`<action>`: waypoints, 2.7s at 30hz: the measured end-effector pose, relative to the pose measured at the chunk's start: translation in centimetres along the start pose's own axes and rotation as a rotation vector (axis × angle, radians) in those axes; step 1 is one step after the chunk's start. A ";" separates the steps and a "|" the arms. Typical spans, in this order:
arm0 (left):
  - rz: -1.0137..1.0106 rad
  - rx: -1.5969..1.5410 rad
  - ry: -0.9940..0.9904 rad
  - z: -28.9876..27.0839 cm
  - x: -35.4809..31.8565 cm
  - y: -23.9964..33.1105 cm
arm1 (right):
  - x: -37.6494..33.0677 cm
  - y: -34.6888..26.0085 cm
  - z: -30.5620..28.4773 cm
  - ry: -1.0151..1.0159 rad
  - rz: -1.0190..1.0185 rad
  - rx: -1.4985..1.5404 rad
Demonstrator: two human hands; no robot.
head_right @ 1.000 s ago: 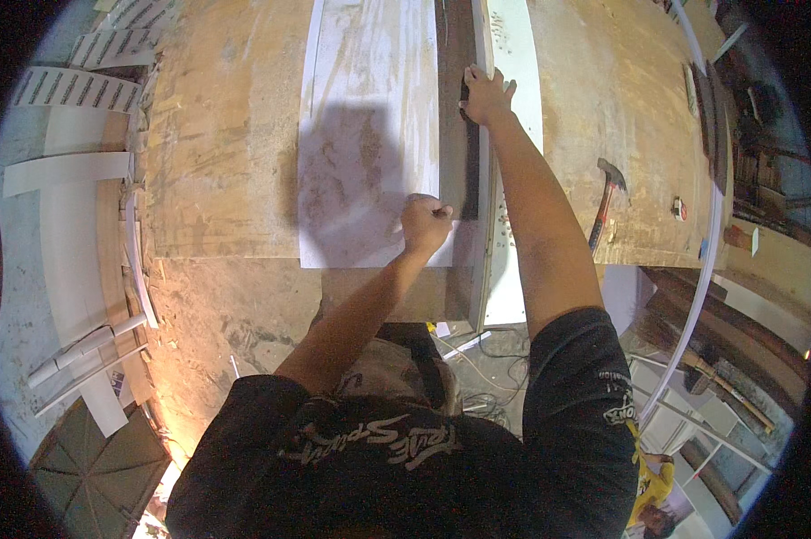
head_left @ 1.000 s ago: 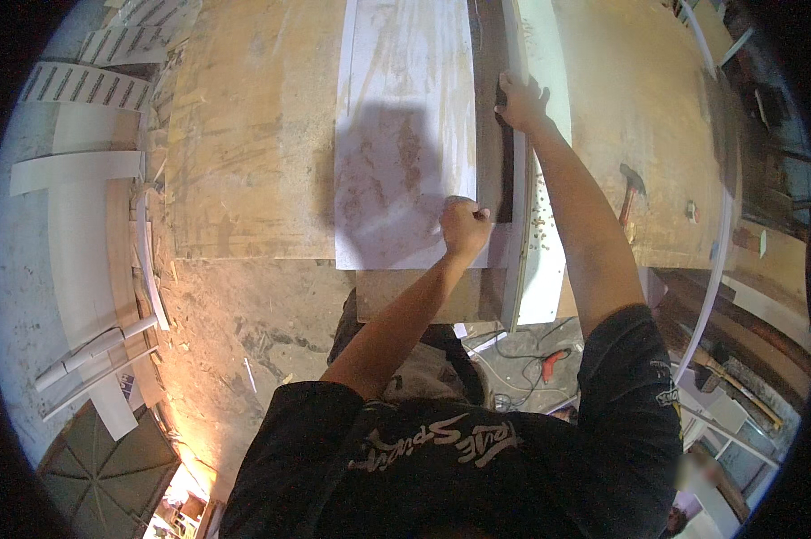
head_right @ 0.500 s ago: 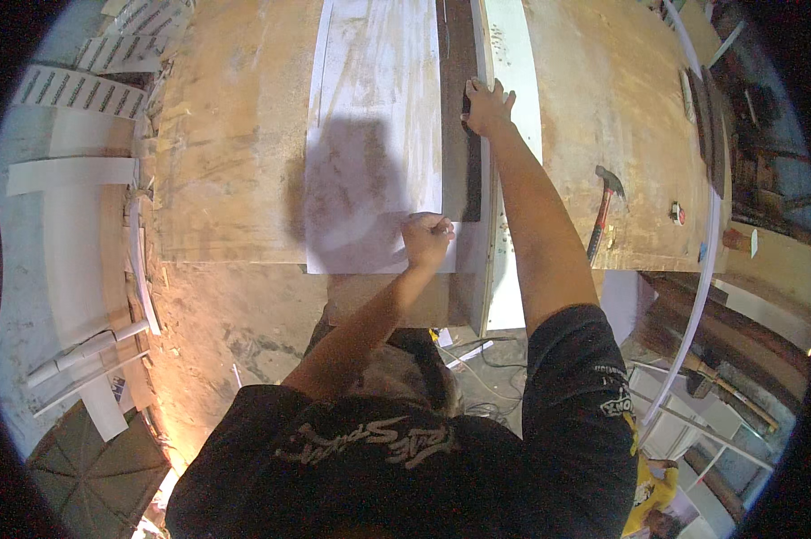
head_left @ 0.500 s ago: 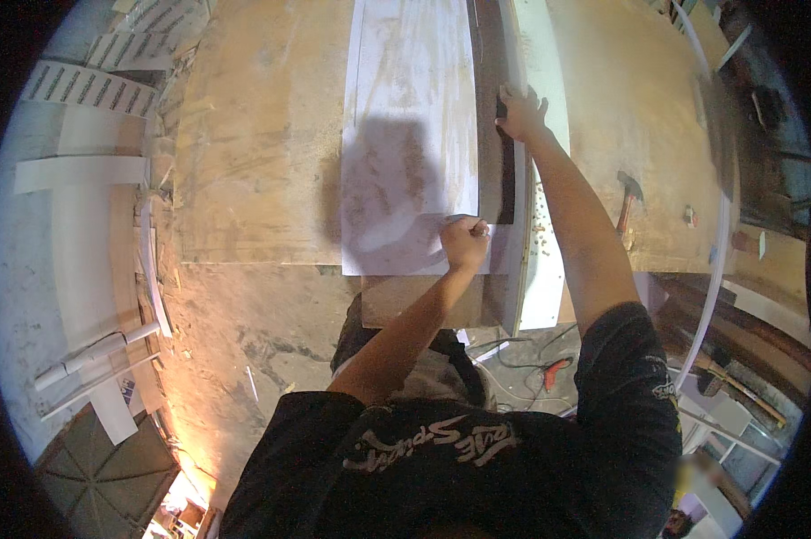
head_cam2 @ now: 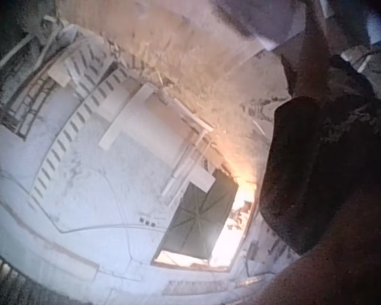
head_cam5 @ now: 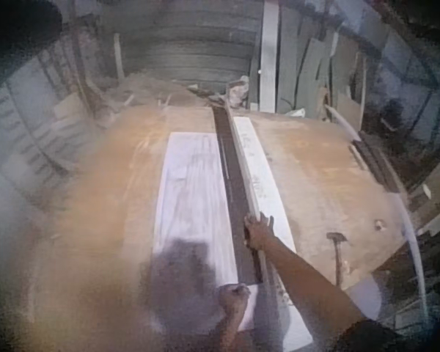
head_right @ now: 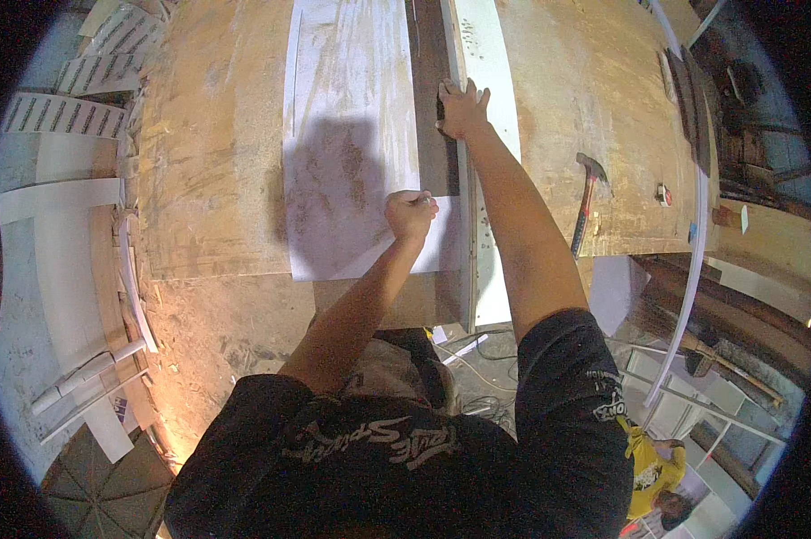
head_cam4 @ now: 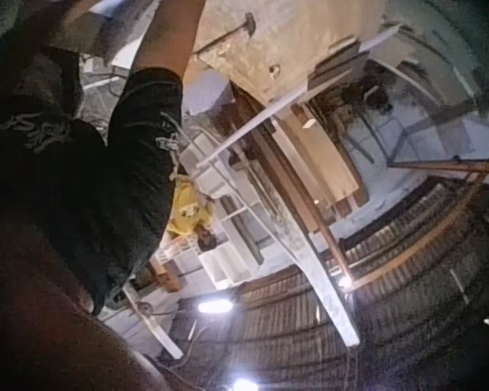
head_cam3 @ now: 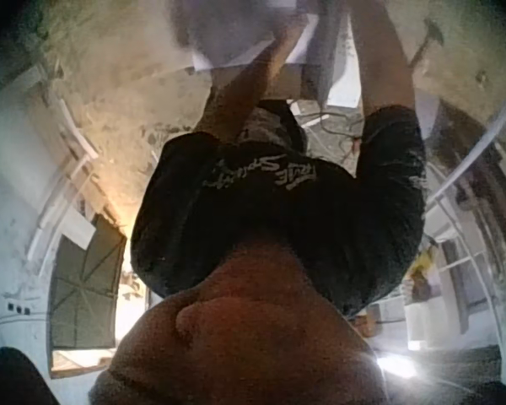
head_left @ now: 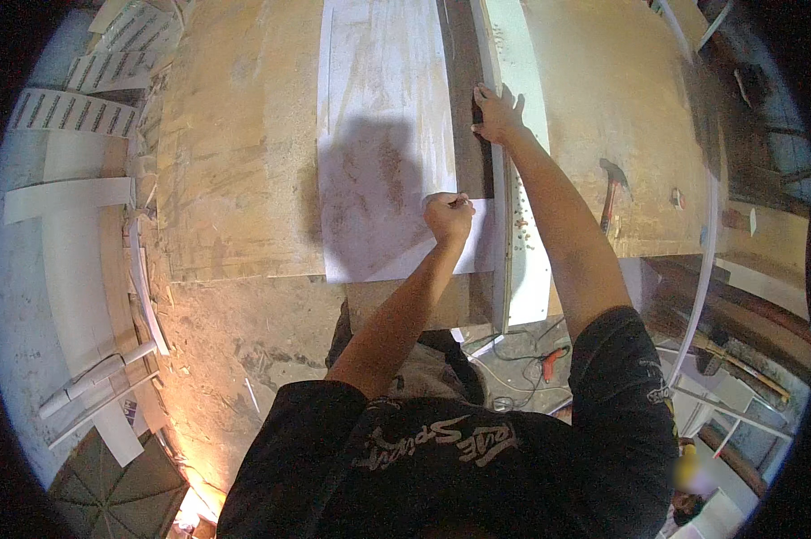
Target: The person positions a brown board against a white structural piece on a table, uses a pencil to mark a line on the board, and then carries the board while walking across a workshop.
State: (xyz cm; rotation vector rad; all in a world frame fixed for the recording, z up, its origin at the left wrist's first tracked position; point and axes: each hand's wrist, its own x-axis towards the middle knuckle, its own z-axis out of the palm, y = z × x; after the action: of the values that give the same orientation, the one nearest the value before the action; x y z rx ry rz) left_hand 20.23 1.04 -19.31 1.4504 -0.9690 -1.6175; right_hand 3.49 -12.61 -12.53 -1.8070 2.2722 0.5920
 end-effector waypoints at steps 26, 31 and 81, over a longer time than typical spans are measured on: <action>-0.286 -0.153 0.051 1.1 3.6 2.0 | -9.2 -0.9 -0.3 0.080 -0.312 -0.304; -0.319 -0.241 -0.016 0.7 3.3 2.3 | -7.7 -0.8 -0.9 -0.045 -0.412 -0.348; 0.489 1.240 0.298 -19.1 7.4 6.0 | -3.9 -0.3 -3.7 -0.096 -0.531 -0.480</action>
State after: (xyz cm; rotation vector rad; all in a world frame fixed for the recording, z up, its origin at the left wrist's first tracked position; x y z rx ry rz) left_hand 38.88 -9.32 -18.58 1.8693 -2.0908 -0.3167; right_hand 5.16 -10.72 -7.73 -2.4021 1.5607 1.1438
